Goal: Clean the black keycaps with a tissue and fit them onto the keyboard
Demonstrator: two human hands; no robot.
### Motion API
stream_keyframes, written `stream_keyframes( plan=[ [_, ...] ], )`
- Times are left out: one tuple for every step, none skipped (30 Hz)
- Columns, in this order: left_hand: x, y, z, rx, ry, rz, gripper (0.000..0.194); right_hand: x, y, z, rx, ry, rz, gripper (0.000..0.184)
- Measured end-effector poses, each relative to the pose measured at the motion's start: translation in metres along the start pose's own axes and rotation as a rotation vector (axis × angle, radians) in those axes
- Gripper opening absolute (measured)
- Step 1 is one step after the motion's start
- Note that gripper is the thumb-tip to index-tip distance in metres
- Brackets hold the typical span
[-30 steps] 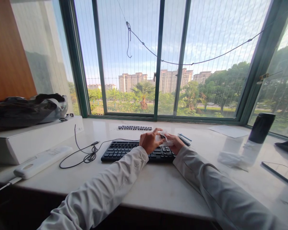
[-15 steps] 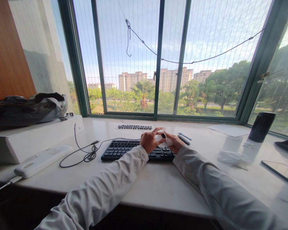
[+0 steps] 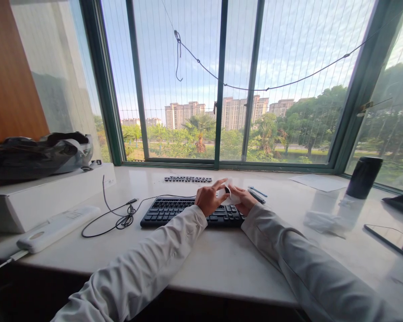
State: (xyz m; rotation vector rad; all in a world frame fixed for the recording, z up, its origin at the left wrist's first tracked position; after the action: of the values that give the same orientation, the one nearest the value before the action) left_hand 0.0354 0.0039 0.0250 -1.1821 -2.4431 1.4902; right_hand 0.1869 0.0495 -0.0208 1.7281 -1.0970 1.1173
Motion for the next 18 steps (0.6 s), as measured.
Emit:
stream_keyframes(
  plan=[
    [0.0004, 0.0001, -0.0002, -0.007, -0.006, -0.005, 0.059, -0.0001, 0.0008, 0.0002, 0.007, 0.015, -0.029, 0.037],
    [0.0007, 0.0001, -0.0003, -0.015, -0.012, -0.006, 0.059, 0.0001, 0.0017, 0.0005, 0.021, 0.028, -0.052, 0.037],
    [0.0009, 0.0001, -0.0004, -0.024, -0.020, -0.005, 0.060, 0.0009, 0.0022, 0.0008, 0.023, 0.025, -0.058, 0.036],
    [0.0011, 0.0001, -0.0004, -0.030, -0.029, -0.004, 0.060, 0.0020, 0.0025, 0.0010, 0.022, 0.017, -0.054, 0.035],
    [0.0012, 0.0000, -0.0003, -0.036, -0.040, -0.004, 0.060, 0.0029, 0.0026, 0.0013, 0.016, 0.011, -0.052, 0.035],
    [0.0014, -0.0001, -0.0001, -0.043, -0.051, -0.005, 0.060, 0.0035, 0.0025, 0.0016, 0.005, 0.008, -0.058, 0.034],
    [0.0015, -0.0003, 0.0001, -0.050, -0.059, -0.005, 0.061, 0.0038, 0.0023, 0.0018, -0.007, 0.008, -0.068, 0.034],
    [0.0015, -0.0007, 0.0002, -0.057, -0.064, -0.001, 0.061, 0.0038, 0.0021, 0.0020, -0.020, 0.012, -0.082, 0.034],
    [0.0013, -0.0011, 0.0003, -0.062, -0.063, 0.006, 0.063, 0.0036, 0.0020, 0.0021, -0.034, 0.017, -0.096, 0.035],
    [0.0011, -0.0016, 0.0004, -0.064, -0.062, 0.015, 0.064, 0.0031, 0.0018, 0.0022, -0.047, 0.022, -0.106, 0.036],
    [0.0008, -0.0022, 0.0005, -0.063, -0.063, 0.024, 0.065, 0.0026, 0.0017, 0.0021, -0.058, 0.026, -0.111, 0.037],
    [0.0004, -0.0029, 0.0005, -0.059, -0.069, 0.033, 0.065, 0.0021, 0.0016, 0.0019, -0.067, 0.028, -0.109, 0.039],
    [-0.0002, -0.0036, 0.0006, -0.054, -0.079, 0.039, 0.065, 0.0016, 0.0014, 0.0016, -0.074, 0.029, -0.102, 0.039],
    [-0.0008, -0.0043, 0.0007, -0.048, -0.091, 0.044, 0.064, 0.0013, 0.0012, 0.0012, -0.079, 0.027, -0.093, 0.040],
    [-0.0015, -0.0050, 0.0009, -0.043, -0.102, 0.047, 0.062, 0.0012, 0.0011, 0.0009, -0.078, 0.025, -0.082, 0.039],
    [-0.0023, -0.0057, 0.0010, -0.039, -0.110, 0.050, 0.061, 0.0011, 0.0011, 0.0008, -0.075, 0.025, -0.073, 0.039],
    [-0.0031, -0.0064, 0.0012, -0.038, -0.115, 0.054, 0.060, 0.0012, 0.0011, 0.0007, -0.069, 0.028, -0.069, 0.038],
    [-0.0038, -0.0068, 0.0013, -0.037, -0.114, 0.059, 0.059, 0.0013, 0.0011, 0.0009, -0.061, 0.033, -0.071, 0.037]
  ],
)
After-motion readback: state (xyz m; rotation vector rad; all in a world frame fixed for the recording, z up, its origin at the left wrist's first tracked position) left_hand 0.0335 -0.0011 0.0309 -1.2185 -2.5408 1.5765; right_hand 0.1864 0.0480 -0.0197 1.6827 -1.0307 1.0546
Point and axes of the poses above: each hand's wrist, its own z-axis away from the middle knuckle, its own y-axis out of the palm, x = y × z, the point moved 3 cm from there along -z, towards the middle knuckle, and after that the axes turned 9 degrees about x, right-handed, at the moved point
